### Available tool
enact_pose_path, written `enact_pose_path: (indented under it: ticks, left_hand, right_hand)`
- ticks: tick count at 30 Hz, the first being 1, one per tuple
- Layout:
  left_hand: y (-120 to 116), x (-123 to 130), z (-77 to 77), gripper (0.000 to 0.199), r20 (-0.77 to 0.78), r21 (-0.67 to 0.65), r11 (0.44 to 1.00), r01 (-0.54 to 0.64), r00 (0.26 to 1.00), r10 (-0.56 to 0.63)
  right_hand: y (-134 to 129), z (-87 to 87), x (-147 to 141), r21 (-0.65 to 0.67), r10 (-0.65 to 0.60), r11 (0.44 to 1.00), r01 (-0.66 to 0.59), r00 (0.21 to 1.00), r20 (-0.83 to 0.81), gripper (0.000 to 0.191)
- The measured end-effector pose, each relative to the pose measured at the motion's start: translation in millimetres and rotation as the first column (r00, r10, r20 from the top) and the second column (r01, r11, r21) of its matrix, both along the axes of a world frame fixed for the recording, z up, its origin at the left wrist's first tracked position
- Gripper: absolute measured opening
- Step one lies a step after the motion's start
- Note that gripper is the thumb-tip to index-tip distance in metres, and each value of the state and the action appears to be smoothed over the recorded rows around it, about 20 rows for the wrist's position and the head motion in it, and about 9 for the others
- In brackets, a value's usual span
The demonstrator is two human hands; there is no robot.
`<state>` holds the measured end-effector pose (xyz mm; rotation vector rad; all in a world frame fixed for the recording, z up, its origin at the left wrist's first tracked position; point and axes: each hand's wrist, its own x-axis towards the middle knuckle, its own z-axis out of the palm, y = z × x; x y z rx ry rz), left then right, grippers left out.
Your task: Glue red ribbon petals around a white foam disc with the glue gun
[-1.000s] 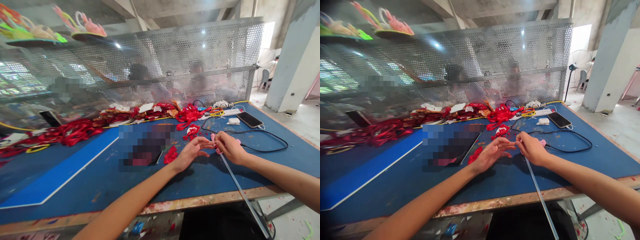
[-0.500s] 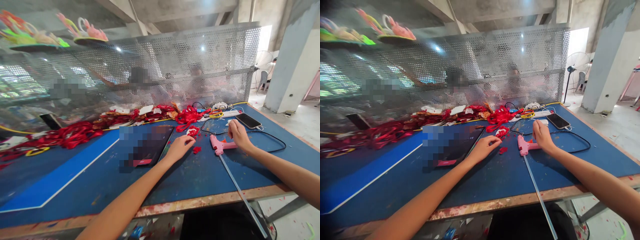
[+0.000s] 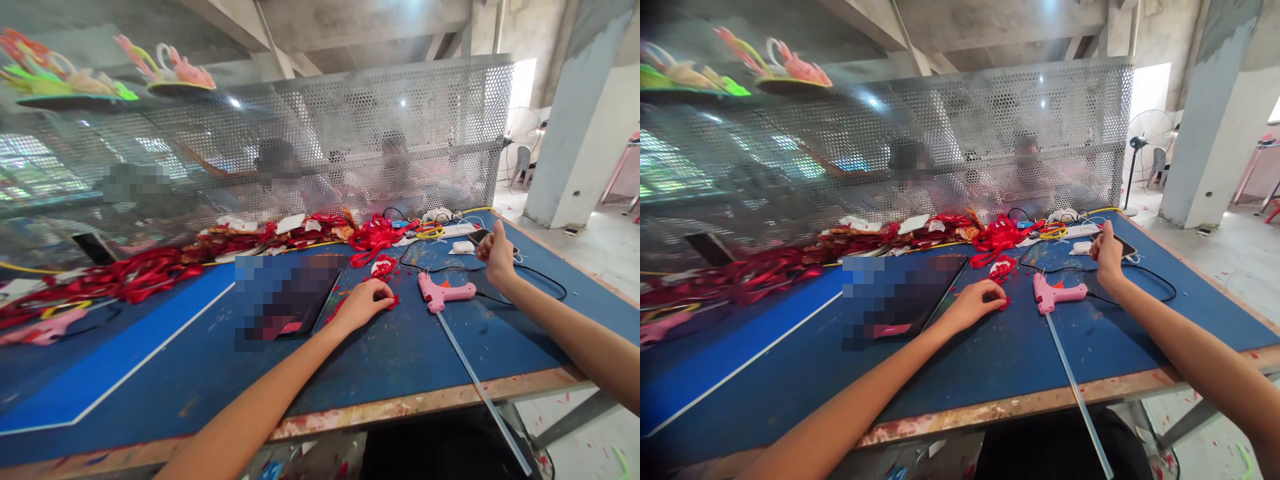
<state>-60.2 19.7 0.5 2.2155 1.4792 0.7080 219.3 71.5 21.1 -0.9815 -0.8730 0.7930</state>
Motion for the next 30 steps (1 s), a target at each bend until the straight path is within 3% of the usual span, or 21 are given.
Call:
enact_pose_path:
  ticks: [2, 3, 5, 7, 10, 13, 16, 22, 30]
  left_hand:
    - [-1, 1, -0.1, 0.011, 0.048, 0.010, 1.000, -0.028, 0.998, 0.028]
    - [-1, 1, -0.3, 0.011, 0.080, 0.012, 0.999, -0.043, 0.996, 0.042]
    - [-1, 1, -1.1, 0.012, 0.162, 0.003, 0.998, -0.066, 0.985, 0.064]
    - [-1, 1, -2.3, 0.012, 0.248, -0.013, 0.997, -0.073, 0.966, 0.074]
    - [0, 1, -3.8, 0.011, 0.304, -0.007, 0.997, -0.081, 0.949, 0.079]
    - [1, 1, -5.0, 0.013, 0.314, 0.009, 0.995, -0.096, 0.945, 0.088]
    - [3, 1, -6.9, 0.020, 0.408, -0.035, 0.995, -0.098, 0.907, 0.103]
    - [6, 2, -10.3, 0.026, 0.498, -0.156, 0.985, -0.067, 0.857, 0.137]
    - [0, 6, -6.6, 0.029, 0.481, -0.040, 0.994, -0.101, 0.870, 0.107]
  right_hand:
    - [-4, -2.7, -5, 0.008, 0.053, 0.998, -0.057, 0.965, 0.258, 0.048]
    - [-8, -4.1, -9, 0.018, 0.094, 0.994, -0.112, 0.901, 0.424, 0.043]
    - [-16, -6.8, -17, 0.012, 0.174, 0.964, -0.264, 0.667, 0.725, 0.024]
    - [-25, -8.9, -24, -0.054, 0.213, 0.916, -0.398, 0.366, 0.906, 0.012]
    - [-37, -9.9, -31, -0.194, 0.210, 0.896, -0.400, -0.002, 0.978, 0.032]
    - [-43, -9.6, -32, -0.248, 0.186, 0.914, -0.320, -0.213, 0.959, 0.034]
    - [-44, -9.4, -31, -0.286, 0.199, 0.915, -0.285, -0.298, 0.934, 0.033]
    - [-43, -8.0, -30, -0.297, 0.199, 0.904, -0.308, -0.310, 0.930, 0.032]
    - [-46, -3.8, -31, -0.316, 0.211, 0.897, -0.308, -0.330, 0.920, 0.030]
